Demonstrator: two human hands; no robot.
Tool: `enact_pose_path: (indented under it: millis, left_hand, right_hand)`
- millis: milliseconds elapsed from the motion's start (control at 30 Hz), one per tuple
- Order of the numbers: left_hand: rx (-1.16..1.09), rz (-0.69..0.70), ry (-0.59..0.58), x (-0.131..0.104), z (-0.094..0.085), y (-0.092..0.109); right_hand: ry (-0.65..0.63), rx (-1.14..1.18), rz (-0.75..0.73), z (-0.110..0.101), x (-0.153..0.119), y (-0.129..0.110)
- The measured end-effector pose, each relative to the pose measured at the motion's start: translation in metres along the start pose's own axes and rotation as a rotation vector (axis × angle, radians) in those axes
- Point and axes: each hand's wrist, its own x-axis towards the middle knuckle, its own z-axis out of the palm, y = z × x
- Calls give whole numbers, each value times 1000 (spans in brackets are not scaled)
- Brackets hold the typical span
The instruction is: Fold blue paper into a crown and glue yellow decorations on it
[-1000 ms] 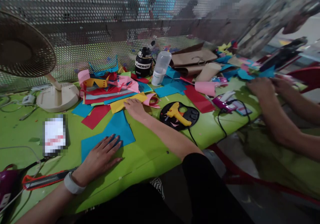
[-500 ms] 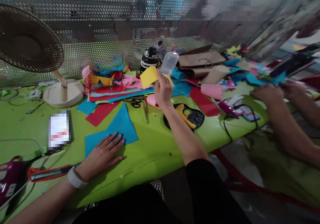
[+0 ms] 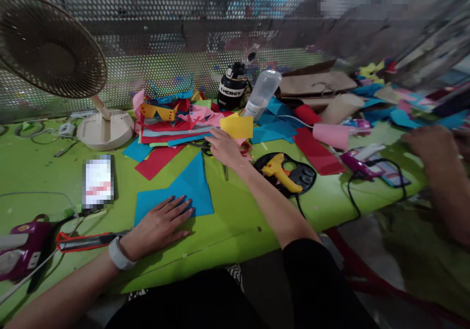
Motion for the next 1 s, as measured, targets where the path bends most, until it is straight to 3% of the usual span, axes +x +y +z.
enact_pose_path:
  millis: [167,333,400,467,600,700,800,900,1000]
  left_hand:
    - [-11,-71,-16,1,-5,-7]
    - [-6,-82,-44,3,-3,-9]
    - [-5,-79,-36,5,0,-4]
    - [-13,-86,-18,7,3,1]
    - [-46,-128,-54,5,3,11]
    - [-26,-161,-74,1,-1,15]
    - [38,-191,8,-2,-2,16]
    - [77,-191,53,-2,0,17]
    - [61,-252,106,-3,4,20]
  right_hand:
    - [-77,52,-32,9,-5,-6]
    - [-85,163,7,1,-3,-25]
    - [-75,261,12,-6,1,-55]
    - [-115,384,-69,-12,4,-99]
    - [-492,482,-436,-17,5,-204]
    - [-691,399,-609,-15,3,-261]
    - [-787,248,-645,-13,5,-291]
    - [-853,176,-675,-11,7,-306]
    - [-823,191,-730,-10,7,-314]
